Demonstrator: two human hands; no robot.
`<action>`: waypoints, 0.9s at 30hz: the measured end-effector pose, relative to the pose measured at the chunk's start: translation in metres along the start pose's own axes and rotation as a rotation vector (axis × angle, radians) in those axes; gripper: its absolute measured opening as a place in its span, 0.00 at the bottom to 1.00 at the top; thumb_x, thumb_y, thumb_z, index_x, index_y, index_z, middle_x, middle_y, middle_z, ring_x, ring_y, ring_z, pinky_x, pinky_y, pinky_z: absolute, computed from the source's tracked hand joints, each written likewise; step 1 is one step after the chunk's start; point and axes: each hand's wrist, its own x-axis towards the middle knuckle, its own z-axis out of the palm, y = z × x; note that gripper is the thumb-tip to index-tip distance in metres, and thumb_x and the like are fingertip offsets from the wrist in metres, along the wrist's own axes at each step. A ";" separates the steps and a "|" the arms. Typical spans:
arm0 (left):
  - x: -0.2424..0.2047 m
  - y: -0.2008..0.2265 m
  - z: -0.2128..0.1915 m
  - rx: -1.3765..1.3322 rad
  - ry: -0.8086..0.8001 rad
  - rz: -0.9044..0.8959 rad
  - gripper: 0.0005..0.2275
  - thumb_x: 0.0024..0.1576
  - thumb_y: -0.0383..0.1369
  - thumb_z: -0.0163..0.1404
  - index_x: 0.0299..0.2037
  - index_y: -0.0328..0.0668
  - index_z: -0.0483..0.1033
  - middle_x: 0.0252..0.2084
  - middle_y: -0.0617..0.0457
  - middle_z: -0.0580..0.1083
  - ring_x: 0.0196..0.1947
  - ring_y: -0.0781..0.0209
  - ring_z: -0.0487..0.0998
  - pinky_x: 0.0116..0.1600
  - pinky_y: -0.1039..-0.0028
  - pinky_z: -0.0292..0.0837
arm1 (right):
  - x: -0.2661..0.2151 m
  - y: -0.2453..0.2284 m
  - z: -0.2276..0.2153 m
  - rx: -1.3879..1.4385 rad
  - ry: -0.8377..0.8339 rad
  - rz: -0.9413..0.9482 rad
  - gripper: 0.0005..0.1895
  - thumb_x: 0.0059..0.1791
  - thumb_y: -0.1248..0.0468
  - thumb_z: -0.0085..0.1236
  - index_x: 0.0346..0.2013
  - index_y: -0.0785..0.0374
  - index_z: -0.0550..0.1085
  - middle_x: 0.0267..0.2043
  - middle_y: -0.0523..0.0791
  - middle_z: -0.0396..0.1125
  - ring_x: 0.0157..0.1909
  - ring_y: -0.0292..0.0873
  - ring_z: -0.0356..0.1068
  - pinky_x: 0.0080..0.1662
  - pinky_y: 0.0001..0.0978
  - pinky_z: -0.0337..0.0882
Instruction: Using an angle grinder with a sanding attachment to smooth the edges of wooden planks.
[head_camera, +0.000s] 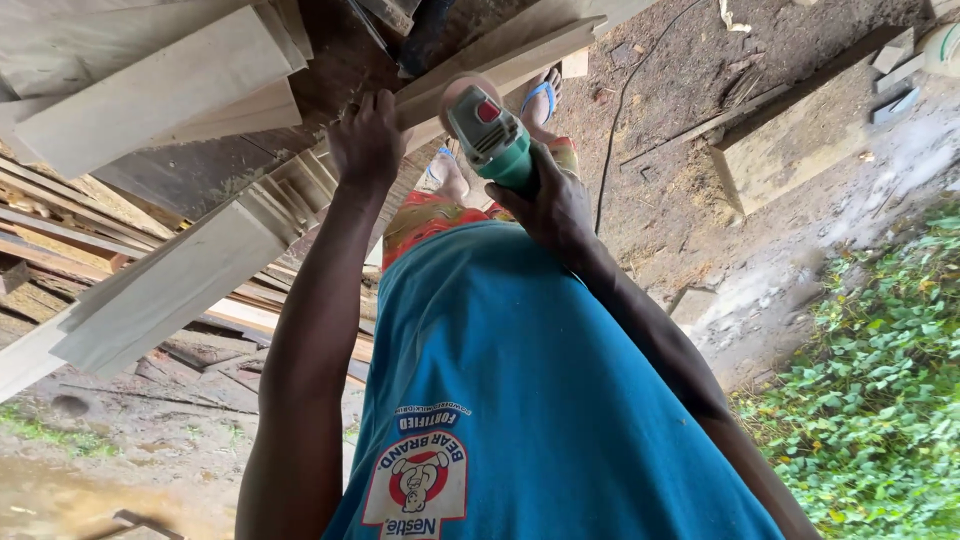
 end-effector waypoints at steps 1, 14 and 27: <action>-0.001 0.001 0.000 0.016 -0.006 -0.001 0.24 0.44 0.52 0.70 0.42 0.52 0.75 0.34 0.58 0.78 0.32 0.56 0.81 0.25 0.62 0.75 | 0.000 0.000 -0.001 0.018 0.002 0.001 0.39 0.46 0.42 0.65 0.66 0.54 0.64 0.51 0.54 0.70 0.46 0.64 0.72 0.42 0.57 0.70; -0.002 0.000 -0.004 -0.001 0.144 0.043 0.25 0.35 0.49 0.75 0.37 0.52 0.77 0.31 0.60 0.78 0.28 0.60 0.81 0.24 0.67 0.74 | 0.001 -0.001 -0.029 0.015 0.061 0.096 0.27 0.47 0.42 0.63 0.48 0.56 0.70 0.31 0.47 0.72 0.28 0.50 0.70 0.29 0.45 0.66; 0.002 0.000 -0.010 0.007 0.264 0.064 0.11 0.46 0.26 0.63 0.36 0.53 0.81 0.29 0.64 0.79 0.22 0.67 0.79 0.18 0.74 0.70 | 0.012 0.026 -0.060 0.044 0.164 0.124 0.24 0.47 0.44 0.63 0.48 0.54 0.70 0.35 0.43 0.73 0.30 0.42 0.70 0.32 0.40 0.69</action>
